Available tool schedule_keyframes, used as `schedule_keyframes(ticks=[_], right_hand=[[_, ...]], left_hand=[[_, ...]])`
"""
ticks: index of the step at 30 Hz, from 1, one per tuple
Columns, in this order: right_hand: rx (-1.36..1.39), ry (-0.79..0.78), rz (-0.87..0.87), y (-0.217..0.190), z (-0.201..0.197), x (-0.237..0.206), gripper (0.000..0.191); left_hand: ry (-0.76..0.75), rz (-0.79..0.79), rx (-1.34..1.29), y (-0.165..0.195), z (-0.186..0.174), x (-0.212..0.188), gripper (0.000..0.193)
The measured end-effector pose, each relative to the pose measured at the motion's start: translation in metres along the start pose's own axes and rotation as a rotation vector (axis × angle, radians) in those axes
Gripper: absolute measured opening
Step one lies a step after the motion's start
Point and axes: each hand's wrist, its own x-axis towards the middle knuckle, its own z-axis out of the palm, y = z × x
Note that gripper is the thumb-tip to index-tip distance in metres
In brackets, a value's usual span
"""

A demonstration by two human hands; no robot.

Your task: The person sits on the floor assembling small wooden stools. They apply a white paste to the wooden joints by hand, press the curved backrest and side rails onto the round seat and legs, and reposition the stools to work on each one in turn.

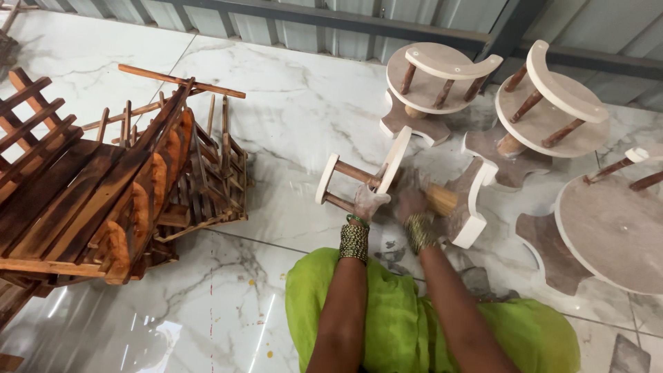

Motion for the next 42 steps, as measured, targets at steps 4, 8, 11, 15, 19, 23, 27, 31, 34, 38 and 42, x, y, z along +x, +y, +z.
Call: schedule_keyframes(ticks=[4,8,11,15,19,23,27,31,34,38,42], right_hand=[[0.018,-0.014,0.034,0.003,-0.011,0.014,0.078],[-0.384,0.45,-0.001,-0.009,0.026,-0.026,0.087],[-0.318,0.245,0.044,-0.005,0.02,-0.022,0.086],[-0.015,-0.191,-0.034,0.004,-0.023,0.018,0.079],[-0.032,0.201,-0.006,-0.001,-0.001,-0.009,0.079],[-0.103,0.251,0.027,-0.01,0.028,-0.038,0.083],[0.25,0.099,-0.036,-0.004,-0.004,0.005,0.08],[-0.038,-0.073,-0.181,-0.004,-0.012,0.011,0.073],[-0.115,0.568,-0.153,-0.021,0.021,-0.022,0.086],[0.311,0.259,-0.161,-0.016,0.013,-0.002,0.079],[-0.038,-0.234,-0.13,-0.005,-0.03,0.036,0.063]], left_hand=[[0.02,0.016,-0.099,0.002,0.001,-0.002,0.079],[0.017,-0.062,-0.093,0.001,0.001,-0.002,0.076],[0.053,-0.129,-0.04,0.003,0.001,-0.002,0.066],[0.035,-0.021,-0.037,0.01,-0.001,-0.004,0.083],[0.048,-0.029,-0.051,0.01,0.002,0.0,0.081],[0.041,-0.146,0.039,0.005,0.003,0.0,0.066],[0.015,-0.066,0.02,0.01,0.001,-0.007,0.083],[0.024,-0.008,-0.071,0.027,-0.003,-0.01,0.087],[0.003,-0.128,-0.083,0.021,-0.001,-0.009,0.092],[0.06,-0.094,0.002,0.004,0.002,-0.002,0.068],[0.055,-0.093,-0.017,0.006,0.0,-0.002,0.068]])
